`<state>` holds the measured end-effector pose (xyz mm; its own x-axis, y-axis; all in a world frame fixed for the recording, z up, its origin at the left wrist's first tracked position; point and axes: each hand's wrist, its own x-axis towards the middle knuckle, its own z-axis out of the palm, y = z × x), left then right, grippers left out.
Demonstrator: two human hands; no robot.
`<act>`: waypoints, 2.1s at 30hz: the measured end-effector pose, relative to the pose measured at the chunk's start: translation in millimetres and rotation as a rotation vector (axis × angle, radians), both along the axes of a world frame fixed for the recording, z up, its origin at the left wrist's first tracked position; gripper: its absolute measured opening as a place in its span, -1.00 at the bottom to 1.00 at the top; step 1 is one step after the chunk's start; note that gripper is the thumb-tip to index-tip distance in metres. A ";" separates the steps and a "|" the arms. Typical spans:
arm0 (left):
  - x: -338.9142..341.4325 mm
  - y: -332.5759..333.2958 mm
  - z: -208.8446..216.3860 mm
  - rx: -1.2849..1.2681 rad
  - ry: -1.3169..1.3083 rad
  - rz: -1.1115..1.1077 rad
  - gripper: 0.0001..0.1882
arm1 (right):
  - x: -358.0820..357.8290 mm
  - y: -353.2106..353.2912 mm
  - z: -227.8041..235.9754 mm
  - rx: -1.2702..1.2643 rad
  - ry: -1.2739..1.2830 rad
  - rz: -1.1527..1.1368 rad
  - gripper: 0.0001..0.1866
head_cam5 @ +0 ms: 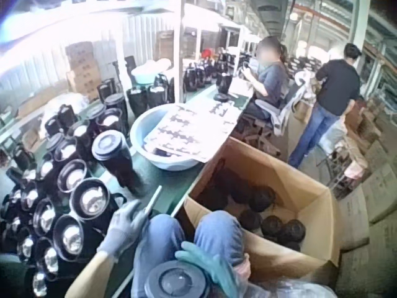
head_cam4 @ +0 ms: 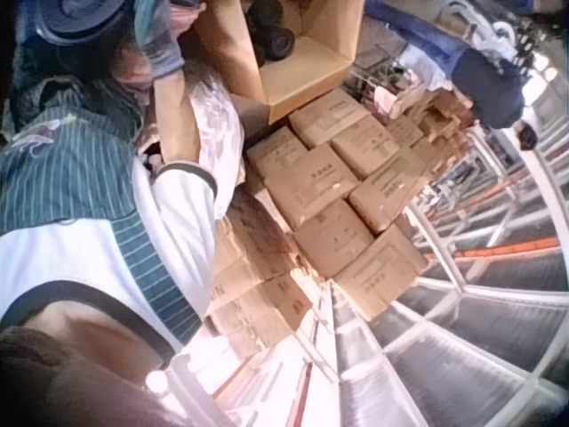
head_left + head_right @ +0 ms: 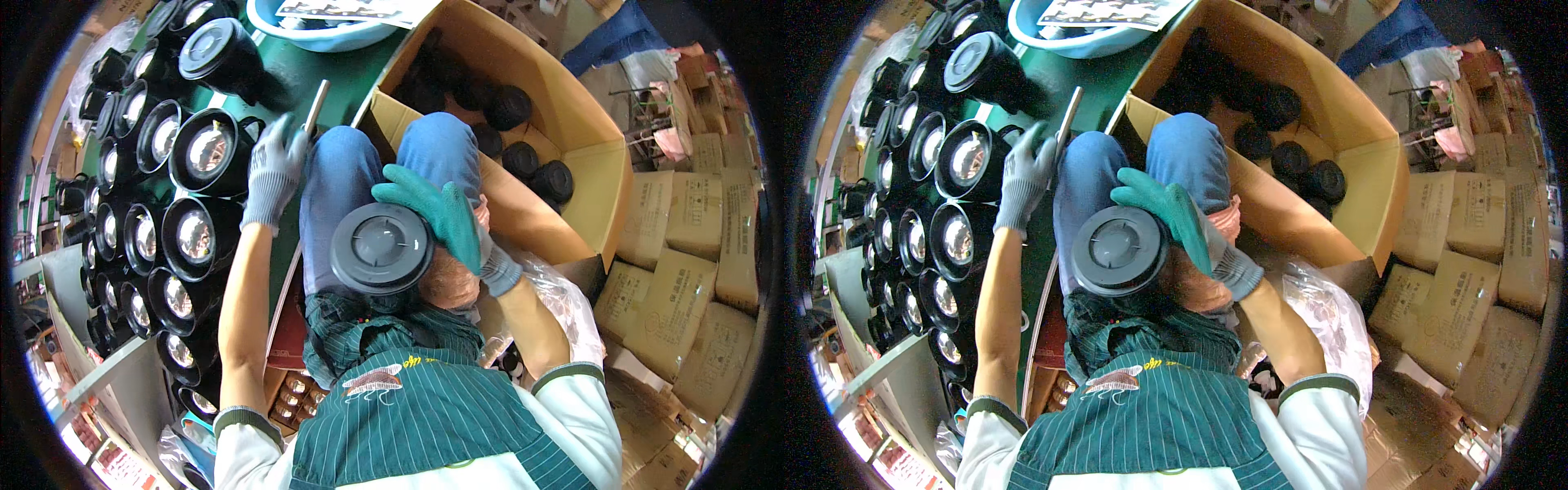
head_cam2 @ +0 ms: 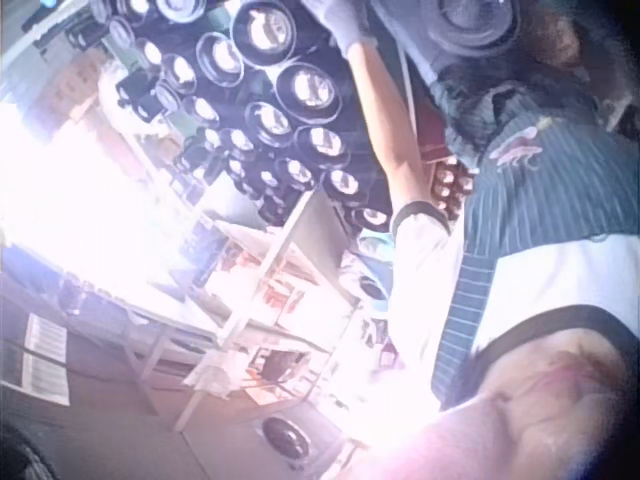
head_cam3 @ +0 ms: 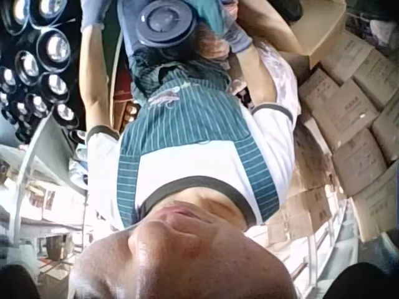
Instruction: The person assembles black kettles by inserting a metal rod into the base and attaching a lid. They handle each kettle one at a time, placing finished units on a nearby table.
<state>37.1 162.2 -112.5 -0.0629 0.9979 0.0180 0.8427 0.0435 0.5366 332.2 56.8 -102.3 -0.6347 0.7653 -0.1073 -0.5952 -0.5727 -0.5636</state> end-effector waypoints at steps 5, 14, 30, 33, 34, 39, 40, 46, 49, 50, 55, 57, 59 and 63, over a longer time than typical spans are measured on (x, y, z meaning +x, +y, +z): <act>22.7 55.3 -17.0 -0.438 0.318 0.101 -0.20 | -21.1 -17.3 0.0 0.088 -0.240 -0.204 0.02; 17.2 53.0 -38.0 -0.378 0.209 0.109 -0.49 | -26.1 -18.4 5.4 0.801 -0.742 -0.412 0.04; 11.0 -92.6 83.6 -0.368 -0.724 -0.213 -0.35 | -44.5 -40.9 -25.0 -0.004 -0.166 -0.473 0.03; 16.8 -140.6 99.1 -0.567 -0.712 -0.267 -0.11 | -69.5 -51.8 15.0 -0.045 0.001 -0.486 0.19; 14.9 -143.6 105.3 -0.596 -0.656 -0.260 -0.04 | -74.6 -62.2 18.7 0.025 -0.072 -0.475 0.21; -9.8 -159.1 86.7 -0.505 -0.480 -0.599 0.04 | -70.9 -99.9 9.8 0.120 -0.103 -0.403 0.10; -6.9 -168.3 85.2 -0.518 -0.507 -0.541 0.06 | -59.6 -102.2 18.6 0.284 -0.271 -0.316 0.13; 27.4 -178.4 113.1 -0.831 -1.084 -0.254 -0.21 | -26.9 -119.5 64.6 0.756 -1.111 -0.126 0.23; 30.5 -173.1 104.5 -0.847 -1.117 -0.353 -0.20 | -11.6 -125.1 64.6 0.505 -0.959 -0.058 0.13; 33.4 -172.4 102.8 -0.845 -1.092 -0.380 -0.19 | -10.3 -127.0 67.4 0.471 -0.953 -0.074 0.09; 58.4 -208.0 95.2 -0.628 -1.078 -0.192 -0.17 | -8.5 -132.9 76.2 0.453 -0.947 -0.142 -0.20; 61.2 -214.4 94.3 -0.601 -1.045 -0.170 -0.19 | -7.7 -136.0 73.4 0.522 -0.992 -0.185 -0.32; 64.4 -211.6 101.2 -0.610 -1.019 -0.173 -0.24 | -8.4 -134.9 75.7 0.564 -1.038 -0.199 -0.35; 68.4 -211.8 103.2 -0.615 -1.014 -0.149 -0.33 | -10.9 -138.7 71.7 0.590 -1.077 -0.321 -0.41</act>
